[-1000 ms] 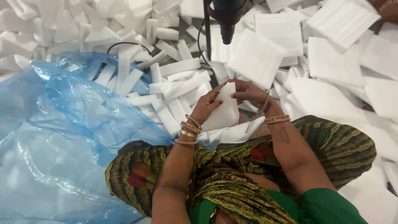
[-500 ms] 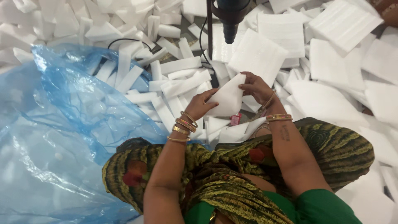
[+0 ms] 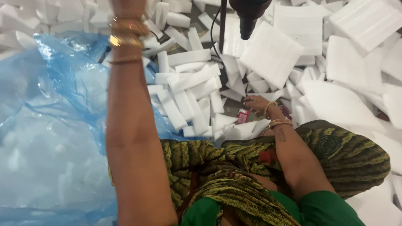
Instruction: The person sits on the floor and uses a wire cutting machine to slice white foam blocks into smaller rectangular pieces. They repeatedly pick up foam blocks, position them under the wire, and push them through to cut them, then place the cut pieces into a pile.
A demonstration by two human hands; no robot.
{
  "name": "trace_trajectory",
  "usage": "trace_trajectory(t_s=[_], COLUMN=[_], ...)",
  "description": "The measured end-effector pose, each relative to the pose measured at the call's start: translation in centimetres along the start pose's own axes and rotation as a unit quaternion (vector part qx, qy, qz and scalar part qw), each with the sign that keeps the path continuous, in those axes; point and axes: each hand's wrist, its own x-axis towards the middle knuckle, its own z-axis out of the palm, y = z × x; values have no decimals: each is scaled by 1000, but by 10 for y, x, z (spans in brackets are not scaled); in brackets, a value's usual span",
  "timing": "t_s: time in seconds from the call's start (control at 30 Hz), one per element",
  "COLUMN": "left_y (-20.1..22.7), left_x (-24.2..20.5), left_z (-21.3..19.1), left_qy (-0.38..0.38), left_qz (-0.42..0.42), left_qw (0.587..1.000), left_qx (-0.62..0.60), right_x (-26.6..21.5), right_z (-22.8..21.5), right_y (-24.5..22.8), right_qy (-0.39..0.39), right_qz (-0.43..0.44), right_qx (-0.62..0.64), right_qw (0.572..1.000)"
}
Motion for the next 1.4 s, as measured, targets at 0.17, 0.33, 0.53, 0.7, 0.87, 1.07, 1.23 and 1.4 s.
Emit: trace_trajectory(t_s=[0.17,0.33,0.53,0.7,0.87,1.07,1.23,1.4], left_y=[53,114,139,167,190,180,166,169], left_x=[62,25,-144,-193,-196,-213,-210,-163], left_z=[-96,-36,157,178,163,184,195,164], left_qy=[233,271,-241,-448,-488,-480,-408,-347], left_qz=[-24,-41,-271,-304,-331,-346,-318,-354], left_qw=[967,909,912,839,807,806,855,846], left_qx=[-102,-313,-193,-60,-27,6,-22,-198], right_x=[27,35,32,41,51,47,35,20], right_z=[16,32,28,13,-3,-9,2,8], right_y=[23,51,62,56,50,44,35,27], right_qy=[17,84,177,285,315,153,87,77], right_qz=[23,-167,38,15,20,138,212,157], right_qx=[-66,-181,-178,-180,-259,-316,-338,-433], right_qw=[997,966,967,941,913,926,913,884])
